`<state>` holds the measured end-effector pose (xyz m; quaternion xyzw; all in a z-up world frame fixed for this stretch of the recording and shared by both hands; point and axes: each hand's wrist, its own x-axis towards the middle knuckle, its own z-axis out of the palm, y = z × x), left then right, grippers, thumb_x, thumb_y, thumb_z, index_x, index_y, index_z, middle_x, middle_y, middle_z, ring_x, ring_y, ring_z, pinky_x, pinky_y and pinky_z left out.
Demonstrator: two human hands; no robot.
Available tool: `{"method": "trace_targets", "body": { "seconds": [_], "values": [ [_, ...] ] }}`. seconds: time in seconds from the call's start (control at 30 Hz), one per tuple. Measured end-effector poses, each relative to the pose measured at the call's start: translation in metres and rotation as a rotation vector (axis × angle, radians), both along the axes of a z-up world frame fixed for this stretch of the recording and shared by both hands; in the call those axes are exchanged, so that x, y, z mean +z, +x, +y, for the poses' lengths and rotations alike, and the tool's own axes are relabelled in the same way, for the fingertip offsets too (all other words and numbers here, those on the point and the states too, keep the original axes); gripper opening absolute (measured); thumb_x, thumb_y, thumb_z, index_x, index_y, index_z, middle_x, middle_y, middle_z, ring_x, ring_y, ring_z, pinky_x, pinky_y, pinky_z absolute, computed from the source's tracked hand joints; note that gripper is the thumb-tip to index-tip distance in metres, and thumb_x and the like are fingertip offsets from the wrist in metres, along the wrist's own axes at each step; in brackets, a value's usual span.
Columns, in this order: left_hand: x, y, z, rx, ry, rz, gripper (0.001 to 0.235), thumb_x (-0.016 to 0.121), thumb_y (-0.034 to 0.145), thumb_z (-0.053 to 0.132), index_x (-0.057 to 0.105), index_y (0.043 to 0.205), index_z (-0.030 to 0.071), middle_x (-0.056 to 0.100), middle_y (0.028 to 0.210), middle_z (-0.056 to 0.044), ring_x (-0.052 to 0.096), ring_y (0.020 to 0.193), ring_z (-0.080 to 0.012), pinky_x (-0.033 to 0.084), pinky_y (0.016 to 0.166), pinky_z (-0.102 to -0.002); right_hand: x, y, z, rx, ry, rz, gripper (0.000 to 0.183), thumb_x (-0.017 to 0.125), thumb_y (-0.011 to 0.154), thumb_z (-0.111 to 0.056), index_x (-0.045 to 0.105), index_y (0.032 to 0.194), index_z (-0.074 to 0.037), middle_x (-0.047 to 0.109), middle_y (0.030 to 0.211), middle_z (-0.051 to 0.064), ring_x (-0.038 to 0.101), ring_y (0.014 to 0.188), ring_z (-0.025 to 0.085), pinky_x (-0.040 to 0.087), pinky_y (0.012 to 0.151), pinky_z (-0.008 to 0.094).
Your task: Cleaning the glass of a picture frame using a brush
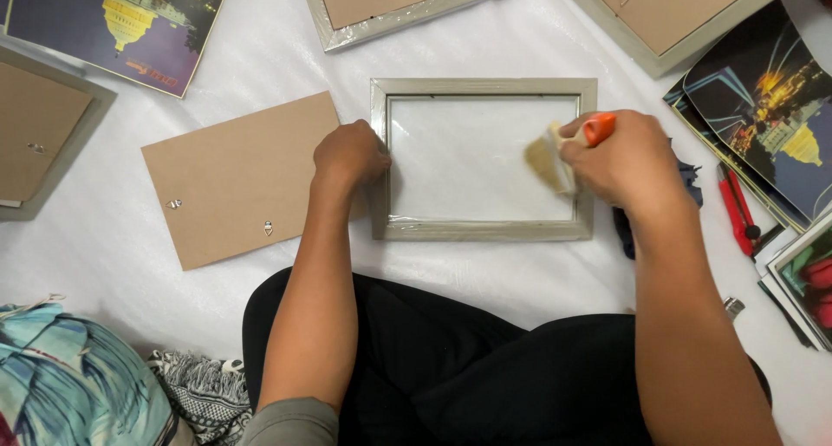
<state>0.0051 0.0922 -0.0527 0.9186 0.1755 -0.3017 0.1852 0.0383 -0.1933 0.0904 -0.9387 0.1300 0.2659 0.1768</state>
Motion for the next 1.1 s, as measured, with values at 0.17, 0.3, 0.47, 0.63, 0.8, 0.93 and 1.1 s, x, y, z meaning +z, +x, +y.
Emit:
{"method": "trace_targets", "body": {
  "seconds": [0.17, 0.3, 0.47, 0.63, 0.8, 0.93, 1.1],
  "values": [
    [0.002, -0.001, -0.001, -0.004, -0.003, -0.009, 0.019, 0.075, 0.083, 0.021, 0.08, 0.098, 0.008, 0.077, 0.09, -0.011, 0.073, 0.078, -0.029, 0.058, 0.07, -0.039, 0.003, -0.005, -0.013, -0.045, 0.057, -0.207, 0.023, 0.071, 0.088, -0.02, 0.081, 0.107, -0.012, 0.074, 0.084, 0.013, 0.065, 0.066, 0.024, 0.054, 0.066, 0.039],
    [0.012, -0.001, -0.004, 0.019, 0.004, 0.005, 0.02, 0.077, 0.084, 0.023, 0.082, 0.1, 0.012, 0.078, 0.089, -0.01, 0.074, 0.075, -0.026, 0.057, 0.069, -0.035, 0.002, -0.008, -0.001, -0.009, 0.089, -0.231, 0.021, 0.073, 0.088, -0.019, 0.08, 0.105, -0.008, 0.073, 0.075, 0.012, 0.062, 0.057, 0.021, 0.055, 0.064, 0.036],
    [0.013, 0.001, -0.003, 0.062, -0.023, 0.042, 0.028, 0.076, 0.085, 0.033, 0.08, 0.1, 0.009, 0.077, 0.088, -0.009, 0.073, 0.076, -0.0254, 0.057, 0.072, -0.036, -0.025, -0.001, -0.009, 0.139, -0.136, -0.157, 0.039, 0.073, 0.082, -0.03, 0.074, 0.083, 0.009, 0.069, 0.071, 0.023, 0.06, 0.057, 0.035, 0.054, 0.065, 0.044],
    [0.018, 0.0, -0.003, 0.067, 0.0, 0.045, 0.044, 0.075, 0.088, 0.049, 0.078, 0.096, 0.005, 0.076, 0.083, -0.01, 0.071, 0.07, -0.0259, 0.055, 0.067, -0.037, -0.055, 0.009, -0.032, 0.102, -0.068, -0.36, 0.03, 0.073, 0.092, -0.02, 0.073, 0.081, 0.008, 0.066, 0.068, 0.021, 0.056, 0.055, 0.031, 0.053, 0.063, 0.044],
    [0.038, -0.002, 0.0, 0.115, -0.157, -0.078, 0.045, 0.074, 0.092, 0.033, 0.074, 0.102, -0.011, 0.073, 0.092, -0.033, 0.073, 0.092, -0.0481, 0.06, 0.076, -0.056, -0.069, 0.011, -0.049, 0.165, 0.151, -0.704, 0.023, 0.077, 0.09, -0.018, 0.082, 0.112, -0.018, 0.07, 0.081, 0.021, 0.071, 0.082, 0.038, 0.054, 0.068, 0.038],
    [0.027, -0.002, 0.005, 0.133, -0.135, -0.128, 0.051, 0.074, 0.091, 0.037, 0.071, 0.111, -0.01, 0.073, 0.095, -0.031, 0.073, 0.093, -0.0475, 0.06, 0.074, -0.056, -0.043, 0.001, -0.031, 0.123, -0.055, -0.381, 0.03, 0.068, 0.083, -0.026, 0.075, 0.086, 0.003, 0.067, 0.073, 0.029, 0.069, 0.075, 0.047, 0.054, 0.066, 0.048],
    [0.021, 0.0, 0.003, 0.099, -0.171, -0.213, 0.054, 0.075, 0.09, 0.035, 0.067, 0.115, -0.013, 0.072, 0.097, -0.033, 0.072, 0.094, -0.0493, 0.059, 0.075, -0.06, -0.072, 0.016, -0.044, 0.148, 0.05, -0.622, 0.023, 0.074, 0.089, -0.024, 0.082, 0.108, -0.013, 0.069, 0.076, 0.023, 0.071, 0.08, 0.045, 0.054, 0.063, 0.042]
  ]
}}
